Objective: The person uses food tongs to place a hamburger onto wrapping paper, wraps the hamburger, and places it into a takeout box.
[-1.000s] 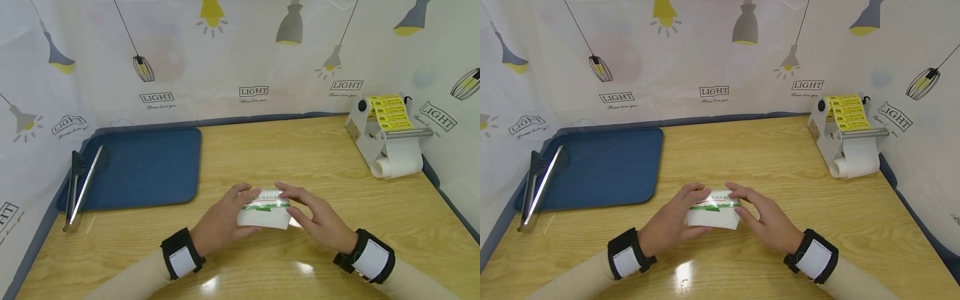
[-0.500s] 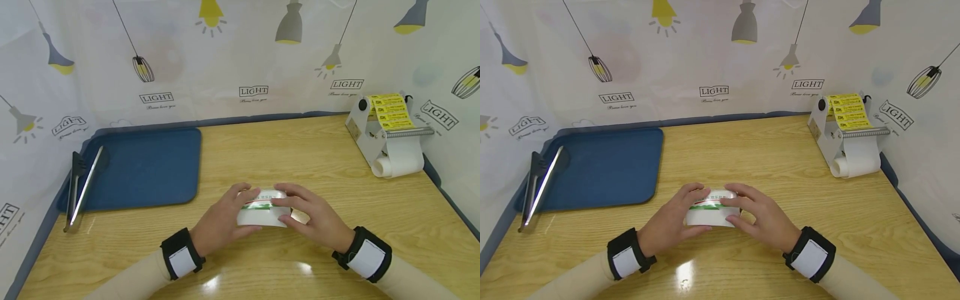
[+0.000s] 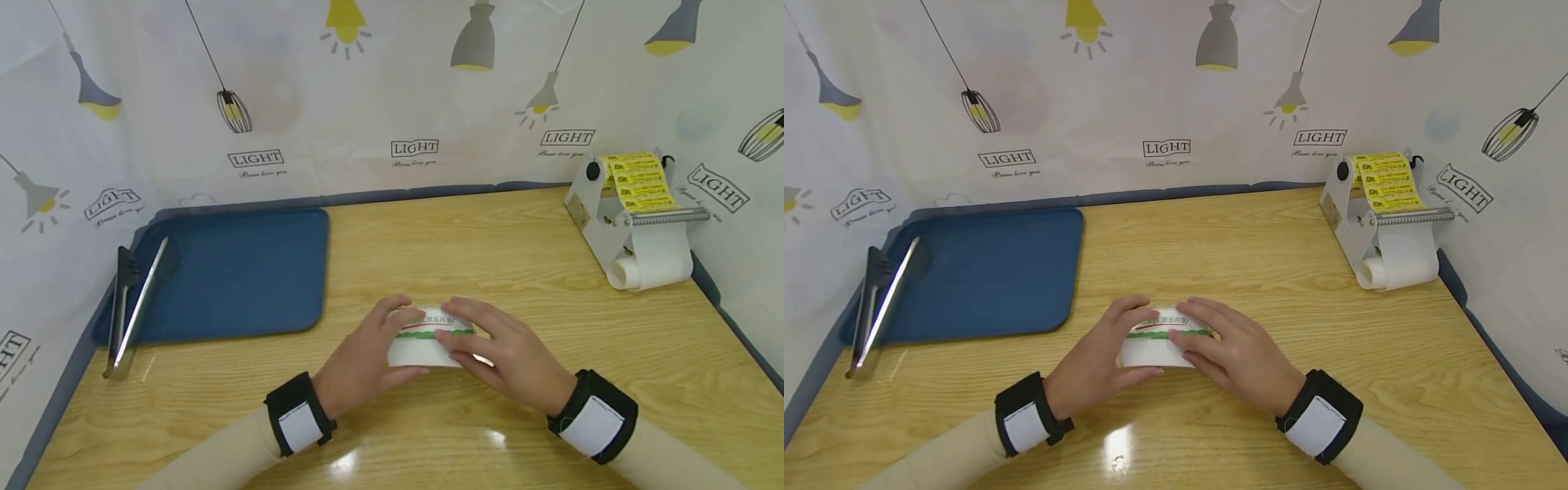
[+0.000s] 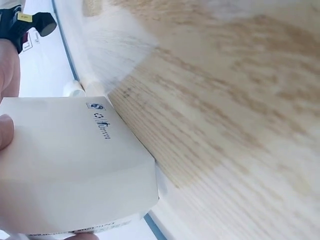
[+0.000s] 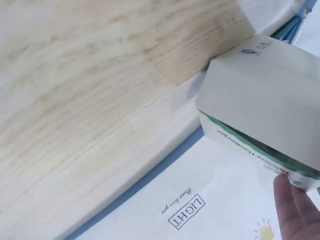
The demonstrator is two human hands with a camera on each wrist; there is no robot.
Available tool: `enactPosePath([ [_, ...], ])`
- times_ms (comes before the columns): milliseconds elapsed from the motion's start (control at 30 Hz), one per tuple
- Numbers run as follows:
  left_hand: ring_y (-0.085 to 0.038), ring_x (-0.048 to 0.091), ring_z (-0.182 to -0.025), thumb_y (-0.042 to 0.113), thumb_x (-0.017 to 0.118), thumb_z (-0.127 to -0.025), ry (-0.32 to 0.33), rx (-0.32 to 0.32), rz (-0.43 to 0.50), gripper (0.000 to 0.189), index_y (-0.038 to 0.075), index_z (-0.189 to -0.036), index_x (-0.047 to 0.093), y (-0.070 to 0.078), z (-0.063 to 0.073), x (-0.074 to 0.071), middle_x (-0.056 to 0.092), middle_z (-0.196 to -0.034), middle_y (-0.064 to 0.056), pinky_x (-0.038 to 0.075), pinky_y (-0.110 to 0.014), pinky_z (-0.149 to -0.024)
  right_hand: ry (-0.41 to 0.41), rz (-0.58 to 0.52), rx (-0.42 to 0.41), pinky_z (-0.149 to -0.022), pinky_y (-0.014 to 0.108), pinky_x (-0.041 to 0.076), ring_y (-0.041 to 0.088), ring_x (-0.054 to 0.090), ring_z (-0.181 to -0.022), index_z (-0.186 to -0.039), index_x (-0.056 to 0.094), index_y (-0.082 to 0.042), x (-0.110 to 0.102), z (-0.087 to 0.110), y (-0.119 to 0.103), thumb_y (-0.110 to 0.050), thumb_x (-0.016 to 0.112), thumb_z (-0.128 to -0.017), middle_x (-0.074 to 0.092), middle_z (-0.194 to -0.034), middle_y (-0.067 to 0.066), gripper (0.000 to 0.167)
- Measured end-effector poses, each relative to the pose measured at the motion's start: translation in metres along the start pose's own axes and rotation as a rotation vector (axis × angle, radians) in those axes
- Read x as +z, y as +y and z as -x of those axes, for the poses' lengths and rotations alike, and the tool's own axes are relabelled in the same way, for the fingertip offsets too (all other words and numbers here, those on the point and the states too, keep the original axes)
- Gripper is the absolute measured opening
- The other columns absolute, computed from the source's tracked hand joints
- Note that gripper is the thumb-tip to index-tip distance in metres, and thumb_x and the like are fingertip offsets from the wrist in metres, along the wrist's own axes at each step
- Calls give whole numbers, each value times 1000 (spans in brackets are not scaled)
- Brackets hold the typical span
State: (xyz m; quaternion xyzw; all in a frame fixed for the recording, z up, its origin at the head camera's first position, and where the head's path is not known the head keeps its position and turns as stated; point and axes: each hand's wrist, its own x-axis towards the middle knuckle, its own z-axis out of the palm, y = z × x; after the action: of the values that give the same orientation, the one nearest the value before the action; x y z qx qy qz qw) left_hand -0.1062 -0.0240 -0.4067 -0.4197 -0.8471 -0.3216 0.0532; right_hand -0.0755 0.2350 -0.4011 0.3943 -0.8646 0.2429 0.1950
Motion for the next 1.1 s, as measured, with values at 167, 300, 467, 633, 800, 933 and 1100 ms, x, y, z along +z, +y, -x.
enactPosePath([
  [167,-27,52,-127,27,90,-79,39,62,-18,54,12,-124,63,-1,0,2,43,-143,-14,55,-31,-92,-28,38,-32,-98,49,53,32,54,-131,-121,75,-13,-2,-2,3,-43,40,-108,56,-143,14,48],
  [300,-31,49,-132,26,90,-79,58,91,-30,54,10,-125,67,-1,0,3,45,-144,-15,54,-31,-96,1,42,-63,-95,50,55,33,56,-128,-118,76,-13,-1,-1,4,-41,41,-109,59,-140,14,46],
  [467,-36,44,-138,25,89,-80,65,117,-44,50,8,-123,70,-2,0,4,46,-144,-17,50,-37,-104,33,20,-73,-94,51,55,33,57,-126,-115,76,-15,1,0,4,-40,41,-109,59,-138,12,43],
  [633,-30,48,-134,26,86,-84,64,114,-36,47,9,-124,69,-3,-1,3,47,-143,-16,50,-35,-103,37,35,-69,-94,51,55,33,58,-123,-116,76,-14,3,-2,4,-38,40,-109,58,-138,13,43],
  [800,-25,51,-128,26,85,-84,68,122,-17,45,10,-122,68,-7,-1,3,48,-141,-14,51,-32,-101,26,94,-106,-93,51,55,33,59,-120,-117,75,-10,2,-6,4,-35,38,-110,58,-136,15,46],
  [933,-24,54,-124,28,86,-83,76,136,-39,43,11,-119,70,-8,-2,2,50,-139,-15,53,-31,-97,-1,75,-100,-93,50,55,33,59,-120,-118,74,-11,-1,-9,7,-36,41,-110,58,-137,14,42],
  [1100,-26,54,-125,26,89,-80,78,110,-33,50,8,-119,64,-7,-3,1,50,-139,-15,54,-32,-96,-82,-125,184,-98,48,53,32,55,-129,-151,47,-12,-7,-7,6,-27,66,-101,48,-152,14,56],
])
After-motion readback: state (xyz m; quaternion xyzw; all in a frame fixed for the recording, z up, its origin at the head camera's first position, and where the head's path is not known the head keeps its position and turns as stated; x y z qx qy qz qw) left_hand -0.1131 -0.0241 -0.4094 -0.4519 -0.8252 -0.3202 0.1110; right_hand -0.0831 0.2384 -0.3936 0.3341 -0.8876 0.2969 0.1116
